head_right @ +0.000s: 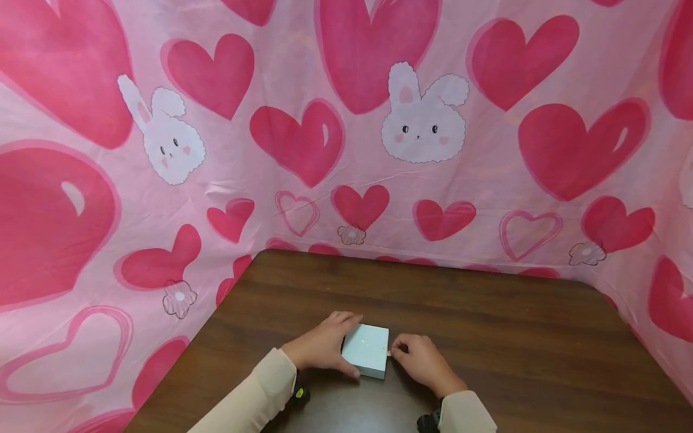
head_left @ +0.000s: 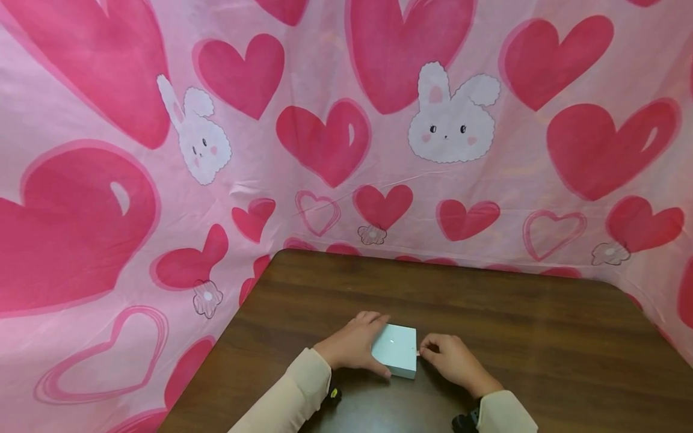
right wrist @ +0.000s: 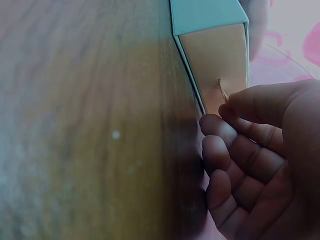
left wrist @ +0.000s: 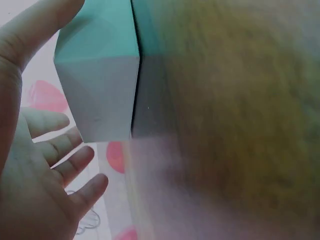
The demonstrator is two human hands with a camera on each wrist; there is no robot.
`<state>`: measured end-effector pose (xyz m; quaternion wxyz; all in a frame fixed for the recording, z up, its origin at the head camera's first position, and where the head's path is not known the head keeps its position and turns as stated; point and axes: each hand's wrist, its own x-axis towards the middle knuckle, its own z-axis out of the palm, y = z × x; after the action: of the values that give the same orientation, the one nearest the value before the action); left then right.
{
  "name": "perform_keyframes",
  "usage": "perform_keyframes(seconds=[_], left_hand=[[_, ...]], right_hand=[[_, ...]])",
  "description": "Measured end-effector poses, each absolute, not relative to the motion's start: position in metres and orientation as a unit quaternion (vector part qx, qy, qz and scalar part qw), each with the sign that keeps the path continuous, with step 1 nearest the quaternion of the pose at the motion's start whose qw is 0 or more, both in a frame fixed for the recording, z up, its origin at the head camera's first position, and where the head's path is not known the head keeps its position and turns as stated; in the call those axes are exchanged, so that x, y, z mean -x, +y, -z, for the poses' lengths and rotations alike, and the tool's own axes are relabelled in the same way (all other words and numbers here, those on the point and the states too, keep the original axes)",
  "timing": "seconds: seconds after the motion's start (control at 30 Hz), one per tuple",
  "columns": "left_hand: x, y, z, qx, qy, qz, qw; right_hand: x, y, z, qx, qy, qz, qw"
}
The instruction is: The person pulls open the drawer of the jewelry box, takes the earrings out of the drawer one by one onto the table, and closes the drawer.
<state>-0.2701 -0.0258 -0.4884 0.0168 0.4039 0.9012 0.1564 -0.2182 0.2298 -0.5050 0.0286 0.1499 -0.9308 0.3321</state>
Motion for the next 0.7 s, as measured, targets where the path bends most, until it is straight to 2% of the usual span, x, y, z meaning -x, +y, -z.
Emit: perform_keyframes(seconds=[0.37,0.53,0.7], left_hand=[[0.277,-0.041,0.500,-0.338,0.882,-0.301,0.133],[0.278,-0.044,0.505,-0.314,0.883,-0.313,0.156],[0.280,-0.047,0.509,-0.306,0.880,-0.329,0.156]], right_hand=[[0.220,0.230,0.506,-0.139,-0.933,-0.333,0.020],[0.220,0.230,0.505,-0.131,-0.933,-0.336,0.012],[0.220,0.230,0.504,-0.138,-0.933,-0.331,0.014]])
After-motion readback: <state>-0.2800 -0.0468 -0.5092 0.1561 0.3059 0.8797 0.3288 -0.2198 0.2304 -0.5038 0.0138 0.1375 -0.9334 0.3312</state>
